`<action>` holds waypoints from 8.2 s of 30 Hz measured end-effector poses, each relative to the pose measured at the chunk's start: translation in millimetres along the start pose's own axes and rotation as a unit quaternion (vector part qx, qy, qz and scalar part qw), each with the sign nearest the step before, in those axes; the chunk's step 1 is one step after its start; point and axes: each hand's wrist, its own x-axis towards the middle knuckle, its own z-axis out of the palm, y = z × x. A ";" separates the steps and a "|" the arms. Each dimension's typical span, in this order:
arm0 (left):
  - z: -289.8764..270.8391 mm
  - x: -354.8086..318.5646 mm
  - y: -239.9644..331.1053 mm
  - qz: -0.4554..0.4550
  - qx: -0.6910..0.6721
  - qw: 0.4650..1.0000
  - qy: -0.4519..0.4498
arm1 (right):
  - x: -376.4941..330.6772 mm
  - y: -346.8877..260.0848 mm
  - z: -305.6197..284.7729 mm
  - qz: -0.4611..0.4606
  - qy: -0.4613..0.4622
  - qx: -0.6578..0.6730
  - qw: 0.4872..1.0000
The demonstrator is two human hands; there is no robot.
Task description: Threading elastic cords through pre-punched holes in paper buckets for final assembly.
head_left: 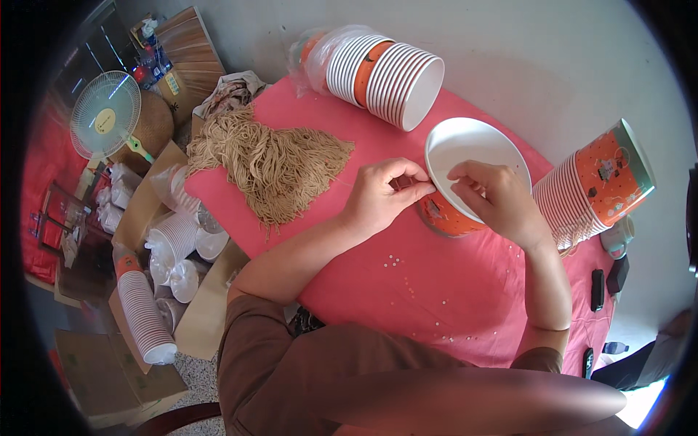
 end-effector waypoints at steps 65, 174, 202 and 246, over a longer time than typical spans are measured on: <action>-40.1 12.2 6.6 -0.199 -0.387 0.872 -0.223 | -46.8 -12.7 -56.3 -0.061 0.003 0.076 0.995; -8.5 26.6 37.4 -0.150 -0.183 0.956 -0.175 | -8.5 -3.9 5.7 -0.202 0.199 -0.033 0.958; 0.0 28.7 30.2 0.212 0.043 0.970 -0.110 | -15.6 -5.1 -0.5 -0.007 0.028 0.208 0.978; -0.4 19.3 43.4 -0.098 -0.122 0.982 -0.106 | -18.2 -22.7 14.2 -0.202 0.214 -0.074 0.953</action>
